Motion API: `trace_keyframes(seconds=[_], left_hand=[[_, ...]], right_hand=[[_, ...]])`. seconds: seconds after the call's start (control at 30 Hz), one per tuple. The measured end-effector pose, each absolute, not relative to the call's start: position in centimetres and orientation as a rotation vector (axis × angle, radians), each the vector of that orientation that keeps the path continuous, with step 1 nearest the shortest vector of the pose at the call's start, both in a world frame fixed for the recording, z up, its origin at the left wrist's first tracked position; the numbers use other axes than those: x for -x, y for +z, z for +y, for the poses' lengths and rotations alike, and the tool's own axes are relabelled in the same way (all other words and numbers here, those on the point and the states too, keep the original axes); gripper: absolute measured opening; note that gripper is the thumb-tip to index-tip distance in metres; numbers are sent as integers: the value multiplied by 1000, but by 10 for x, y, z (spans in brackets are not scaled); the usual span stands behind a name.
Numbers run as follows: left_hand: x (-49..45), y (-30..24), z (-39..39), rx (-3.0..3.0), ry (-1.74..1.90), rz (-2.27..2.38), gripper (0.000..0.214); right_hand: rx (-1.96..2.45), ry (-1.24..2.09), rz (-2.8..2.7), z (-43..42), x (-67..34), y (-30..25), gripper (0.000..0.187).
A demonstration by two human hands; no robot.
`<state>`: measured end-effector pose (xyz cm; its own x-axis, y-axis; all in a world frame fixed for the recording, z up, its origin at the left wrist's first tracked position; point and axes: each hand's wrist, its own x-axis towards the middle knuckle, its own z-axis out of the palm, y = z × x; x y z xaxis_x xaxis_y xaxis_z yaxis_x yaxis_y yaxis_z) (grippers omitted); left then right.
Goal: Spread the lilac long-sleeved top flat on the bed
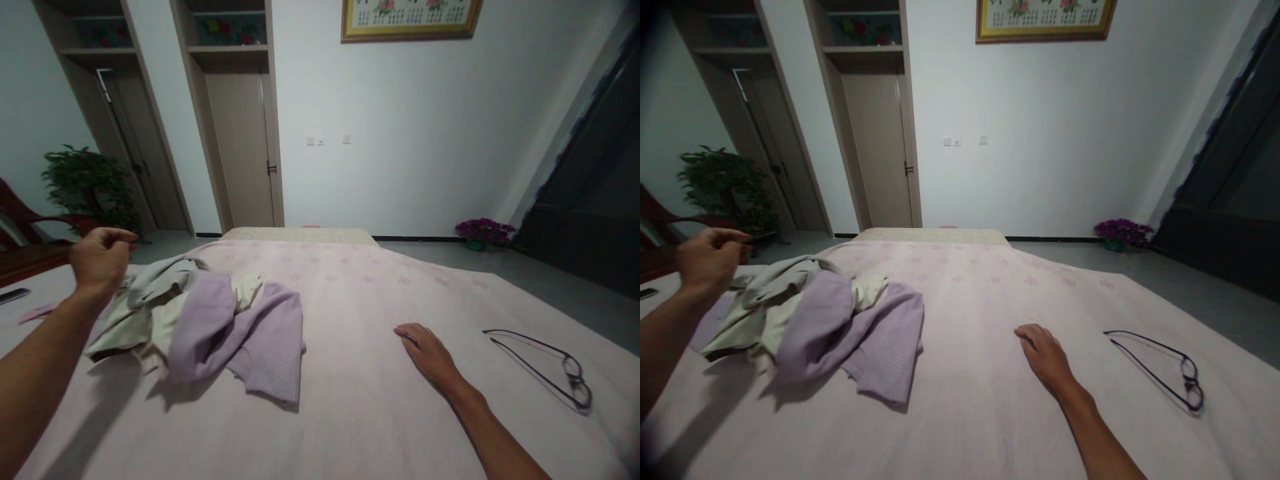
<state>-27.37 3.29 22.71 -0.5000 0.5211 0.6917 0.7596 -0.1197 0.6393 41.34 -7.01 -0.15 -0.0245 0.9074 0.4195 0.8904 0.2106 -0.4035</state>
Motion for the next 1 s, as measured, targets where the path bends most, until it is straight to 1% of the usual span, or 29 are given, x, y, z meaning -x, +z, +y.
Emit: trace_keyframes(seconds=[0.07,0.13,0.23,0.33,0.4,0.47,0.57,0.67,0.73,0.83,0.9,0.93,0.97,1.0], left_hand=[[261,211,33,1610,-1592,-2030,34],[241,186,31,1899,-1416,-2096,31],[202,146,22,2215,-908,-2038,35],[165,120,10,2223,-507,-1860,38],[146,113,4,2201,-342,-1792,30],[135,112,4,2178,-271,-1758,24],[129,117,9,2117,-292,-1703,24],[129,130,13,2022,-397,-1632,25],[125,144,11,1948,-547,-1595,25],[109,169,5,1905,-948,-1572,27],[91,176,2,2006,-1217,-1607,29],[82,174,1,2119,-1279,-1642,31],[73,169,1,2265,-1270,-1682,33],[65,159,1,2429,-1184,-1720,35]], right_hand=[[1663,34,-1896,-70,-413,-1,34],[1657,27,-1897,-71,-412,0,34],[1664,20,-1887,-72,-410,0,34],[1682,23,-1883,-73,-409,1,35],[1682,24,-1893,-73,-409,1,35],[1679,23,-1900,-73,-410,1,35],[1680,31,-1903,-72,-411,0,34],[1688,52,-1899,-71,-411,0,34],[1692,59,-1896,-71,-412,-1,34],[1695,51,-1898,-70,-411,0,34],[1694,41,-1901,-71,-411,0,34],[1693,37,-1901,-71,-411,0,34],[1691,34,-1901,-71,-411,0,34],[1686,31,-1901,-71,-412,-1,34]])
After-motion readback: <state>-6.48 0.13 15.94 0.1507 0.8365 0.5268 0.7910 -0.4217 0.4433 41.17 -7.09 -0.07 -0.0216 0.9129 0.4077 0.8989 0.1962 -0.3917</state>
